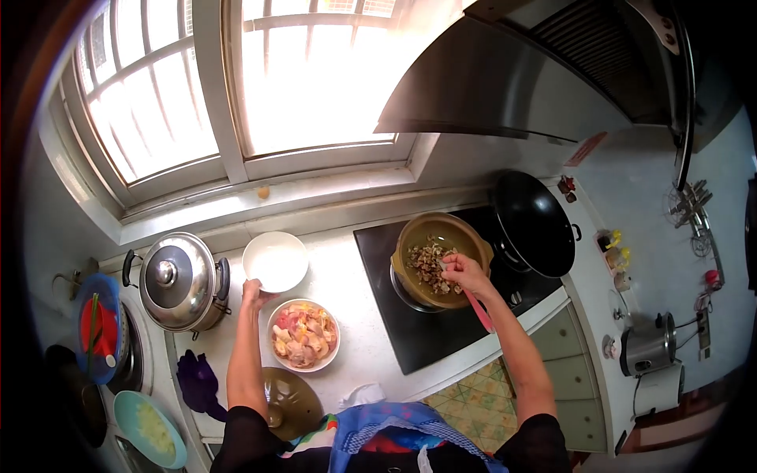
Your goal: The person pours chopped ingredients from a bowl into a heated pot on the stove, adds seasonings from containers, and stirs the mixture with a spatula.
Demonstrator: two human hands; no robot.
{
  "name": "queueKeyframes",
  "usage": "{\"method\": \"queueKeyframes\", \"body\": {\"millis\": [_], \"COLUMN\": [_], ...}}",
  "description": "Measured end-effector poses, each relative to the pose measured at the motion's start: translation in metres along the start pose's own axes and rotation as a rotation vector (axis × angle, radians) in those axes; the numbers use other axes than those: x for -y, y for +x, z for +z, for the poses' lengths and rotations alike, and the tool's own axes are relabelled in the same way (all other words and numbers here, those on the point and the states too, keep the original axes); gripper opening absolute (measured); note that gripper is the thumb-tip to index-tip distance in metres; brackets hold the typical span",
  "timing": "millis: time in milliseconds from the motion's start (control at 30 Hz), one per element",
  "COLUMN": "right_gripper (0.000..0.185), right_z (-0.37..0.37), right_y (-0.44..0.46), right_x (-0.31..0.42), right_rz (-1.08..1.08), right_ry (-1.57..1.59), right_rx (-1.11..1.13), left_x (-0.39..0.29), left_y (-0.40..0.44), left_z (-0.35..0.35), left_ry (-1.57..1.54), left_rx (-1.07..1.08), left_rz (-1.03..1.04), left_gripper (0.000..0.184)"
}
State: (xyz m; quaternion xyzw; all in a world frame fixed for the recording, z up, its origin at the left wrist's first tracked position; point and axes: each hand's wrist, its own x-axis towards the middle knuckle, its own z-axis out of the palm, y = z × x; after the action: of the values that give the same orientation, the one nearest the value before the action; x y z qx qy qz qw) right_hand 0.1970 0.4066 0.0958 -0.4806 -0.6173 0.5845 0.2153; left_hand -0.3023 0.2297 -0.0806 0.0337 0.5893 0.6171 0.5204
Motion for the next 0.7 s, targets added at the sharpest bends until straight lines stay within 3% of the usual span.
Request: {"method": "queueKeyframes", "body": {"millis": [33, 167, 233, 267, 333, 467, 567, 633, 667, 700], "right_gripper": [0.035, 0.029, 0.025, 0.025, 0.013, 0.021, 0.025, 0.021, 0.021, 0.020], "right_z": [0.002, 0.005, 0.009, 0.009, 0.020, 0.013, -0.003, -0.008, -0.007, 0.000], "right_y": [0.001, -0.003, -0.003, -0.005, -0.022, -0.019, -0.009, -0.005, -0.008, -0.019], "right_x": [-0.007, -0.013, -0.006, -0.002, 0.029, 0.021, 0.011, 0.014, 0.016, 0.033], "right_rz": [-0.105, -0.309, -0.066, -0.067, 0.058, -0.022, -0.125, -0.128, -0.130, -0.229], "right_ry": [-0.384, -0.596, 0.028, 0.027, 0.437, 0.713, 0.830, 0.341, 0.343, -0.099], "right_rx": [-0.141, -0.173, -0.065, -0.066, -0.093, -0.095, -0.010, -0.177, -0.172, -0.354], "left_x": [0.000, 0.008, 0.012, 0.014, 0.019, 0.022, -0.001, -0.016, -0.019, -0.019], "left_y": [0.000, 0.010, 0.013, 0.014, 0.013, 0.033, 0.013, -0.025, -0.026, -0.021], "left_z": [-0.001, -0.003, -0.005, -0.006, -0.006, -0.028, -0.021, 0.000, -0.008, -0.025], "left_ry": [0.015, -0.010, 0.007, 0.007, 0.014, -0.002, 0.219, 0.604, 0.603, 0.675], "left_rx": [-0.012, -0.055, -0.086, -0.085, -0.214, -0.096, -0.145, -0.498, -0.503, -0.443], "left_rz": [-0.008, -0.020, 0.027, 0.027, 0.103, 0.121, 0.020, 0.212, 0.215, 0.294], "left_gripper": [0.053, 0.052, 0.047, 0.047, 0.051, 0.058, 0.066, 0.070, 0.070, 0.069]}}
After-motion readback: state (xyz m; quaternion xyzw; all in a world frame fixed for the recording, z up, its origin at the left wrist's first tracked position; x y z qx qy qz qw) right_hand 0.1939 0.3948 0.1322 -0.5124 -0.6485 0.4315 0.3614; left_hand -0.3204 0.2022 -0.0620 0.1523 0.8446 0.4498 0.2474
